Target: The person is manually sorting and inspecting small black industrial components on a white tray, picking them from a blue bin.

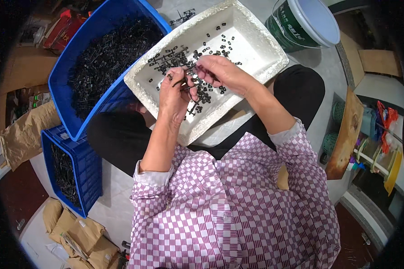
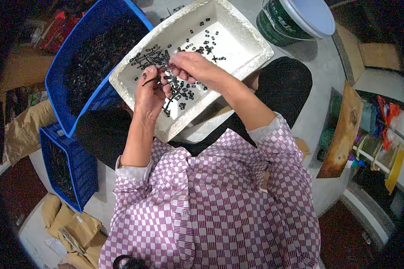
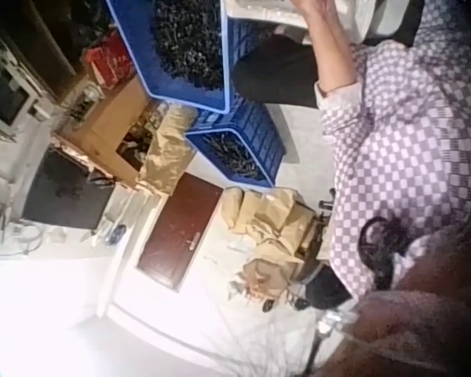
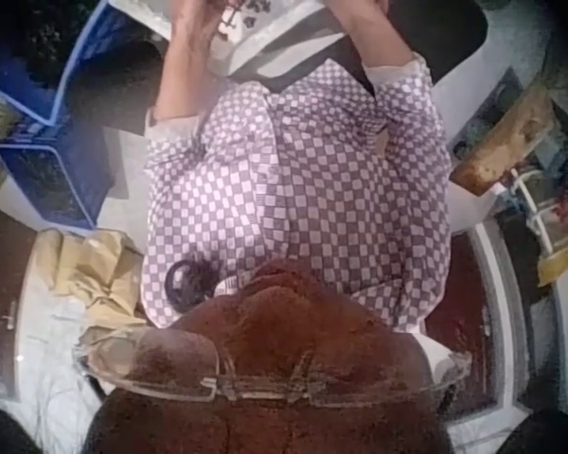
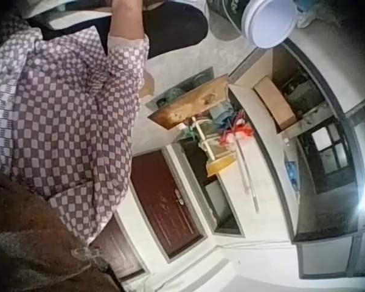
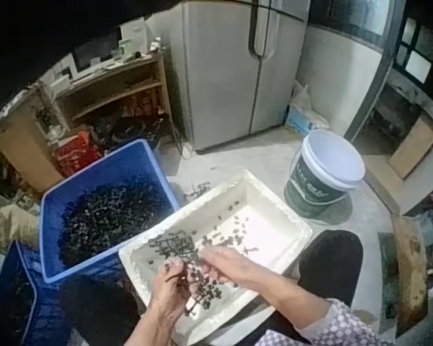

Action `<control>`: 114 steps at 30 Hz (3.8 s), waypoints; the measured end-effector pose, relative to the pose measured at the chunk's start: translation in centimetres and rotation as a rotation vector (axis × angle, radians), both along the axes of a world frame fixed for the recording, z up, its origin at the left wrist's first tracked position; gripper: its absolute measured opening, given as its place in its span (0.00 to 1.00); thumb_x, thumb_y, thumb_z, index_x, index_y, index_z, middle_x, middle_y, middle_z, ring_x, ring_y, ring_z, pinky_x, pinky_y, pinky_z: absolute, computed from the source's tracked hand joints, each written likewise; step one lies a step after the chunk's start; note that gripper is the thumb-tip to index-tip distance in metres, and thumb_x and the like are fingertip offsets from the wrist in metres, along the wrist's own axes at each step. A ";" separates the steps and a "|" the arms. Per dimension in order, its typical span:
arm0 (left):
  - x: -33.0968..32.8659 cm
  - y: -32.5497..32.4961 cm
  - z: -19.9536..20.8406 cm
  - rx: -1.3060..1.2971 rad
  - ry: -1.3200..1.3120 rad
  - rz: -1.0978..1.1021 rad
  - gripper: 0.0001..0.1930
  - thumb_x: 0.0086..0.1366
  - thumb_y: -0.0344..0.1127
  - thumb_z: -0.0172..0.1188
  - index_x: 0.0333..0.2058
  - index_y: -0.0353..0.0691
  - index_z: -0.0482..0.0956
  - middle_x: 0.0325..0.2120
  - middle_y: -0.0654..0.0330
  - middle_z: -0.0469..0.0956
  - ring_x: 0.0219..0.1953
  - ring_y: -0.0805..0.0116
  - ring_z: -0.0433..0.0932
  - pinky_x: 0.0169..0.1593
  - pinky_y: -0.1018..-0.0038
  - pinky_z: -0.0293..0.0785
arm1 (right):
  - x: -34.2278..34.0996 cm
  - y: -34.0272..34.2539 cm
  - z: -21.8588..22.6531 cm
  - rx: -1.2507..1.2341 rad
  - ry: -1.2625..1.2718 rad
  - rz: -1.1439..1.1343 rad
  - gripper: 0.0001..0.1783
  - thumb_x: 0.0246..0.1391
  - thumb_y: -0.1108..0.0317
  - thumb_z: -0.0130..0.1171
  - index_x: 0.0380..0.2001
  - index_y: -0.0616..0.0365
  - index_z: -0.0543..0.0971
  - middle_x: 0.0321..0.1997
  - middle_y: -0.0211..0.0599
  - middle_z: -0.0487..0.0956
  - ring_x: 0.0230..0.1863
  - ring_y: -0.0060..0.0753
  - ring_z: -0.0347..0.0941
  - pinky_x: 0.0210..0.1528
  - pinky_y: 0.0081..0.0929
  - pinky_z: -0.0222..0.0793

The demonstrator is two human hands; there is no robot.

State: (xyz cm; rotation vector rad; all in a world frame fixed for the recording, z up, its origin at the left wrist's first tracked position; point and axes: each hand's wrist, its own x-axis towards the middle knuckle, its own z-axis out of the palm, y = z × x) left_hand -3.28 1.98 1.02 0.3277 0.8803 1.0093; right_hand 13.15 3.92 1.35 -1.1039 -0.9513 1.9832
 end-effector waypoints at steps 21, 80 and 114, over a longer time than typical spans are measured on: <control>0.8 0.3 0.1 0.083 0.158 0.026 0.11 0.63 0.42 0.51 0.32 0.41 0.65 0.19 0.62 0.68 0.14 0.72 0.67 0.16 0.78 0.66 | -1.5 -0.5 -1.5 0.339 -0.244 0.071 0.12 0.54 0.64 0.49 0.22 0.60 0.70 0.17 0.26 0.66 0.16 0.17 0.56 0.17 0.18 0.52; 1.5 3.1 1.2 0.125 0.028 0.483 0.09 0.65 0.39 0.45 0.34 0.40 0.62 0.22 0.59 0.66 0.19 0.66 0.69 0.22 0.73 0.70 | -0.9 -0.6 1.1 -0.260 0.252 -0.073 0.03 0.53 0.71 0.50 0.30 0.59 0.70 0.25 0.31 0.74 0.24 0.22 0.69 0.26 0.19 0.65; -23.0 22.6 0.8 0.210 1.024 -0.294 0.19 0.61 0.44 0.52 0.48 0.43 0.68 0.37 0.59 0.76 0.37 0.71 0.75 0.39 0.75 0.72 | 1.1 0.9 -3.8 0.685 -0.690 0.545 0.04 0.45 0.79 0.51 0.28 0.64 0.72 0.26 0.45 0.72 0.29 0.47 0.70 0.31 0.32 0.66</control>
